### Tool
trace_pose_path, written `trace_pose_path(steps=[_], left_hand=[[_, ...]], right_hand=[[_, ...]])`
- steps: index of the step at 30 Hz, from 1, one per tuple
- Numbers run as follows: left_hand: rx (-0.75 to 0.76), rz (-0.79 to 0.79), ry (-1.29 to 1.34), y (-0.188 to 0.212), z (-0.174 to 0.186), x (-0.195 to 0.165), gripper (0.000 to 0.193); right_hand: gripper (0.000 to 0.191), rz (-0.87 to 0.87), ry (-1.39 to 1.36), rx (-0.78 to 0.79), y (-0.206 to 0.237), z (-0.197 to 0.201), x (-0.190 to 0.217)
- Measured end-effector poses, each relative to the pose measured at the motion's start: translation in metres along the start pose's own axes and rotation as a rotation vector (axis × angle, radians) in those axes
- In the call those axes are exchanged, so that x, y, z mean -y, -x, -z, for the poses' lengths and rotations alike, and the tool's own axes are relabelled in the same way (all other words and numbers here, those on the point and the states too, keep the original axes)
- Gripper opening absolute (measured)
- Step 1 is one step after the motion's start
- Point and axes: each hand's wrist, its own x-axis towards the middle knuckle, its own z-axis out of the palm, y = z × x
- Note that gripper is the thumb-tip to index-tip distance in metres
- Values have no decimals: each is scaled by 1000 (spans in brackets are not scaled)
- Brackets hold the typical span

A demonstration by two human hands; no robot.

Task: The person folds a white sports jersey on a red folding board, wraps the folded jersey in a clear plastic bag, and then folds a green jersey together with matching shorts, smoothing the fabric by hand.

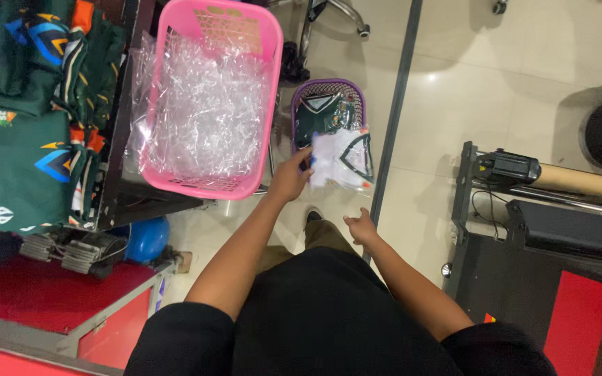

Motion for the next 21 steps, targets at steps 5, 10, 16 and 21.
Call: trace_pose_path(steps=[5, 10, 16, 21], left_hand=[[68, 38, -29, 50, 1, 43, 57], [178, 360, 165, 113, 13, 78, 50], [-51, 263, 504, 171, 72, 97, 40], [-388, 289, 548, 220, 160, 133, 30]], right_hand=[[87, 61, 20, -5, -12, 1, 9], [78, 80, 43, 5, -14, 0, 30], [42, 223, -31, 155, 7, -67, 78], [30, 399, 109, 315, 34, -183, 125]])
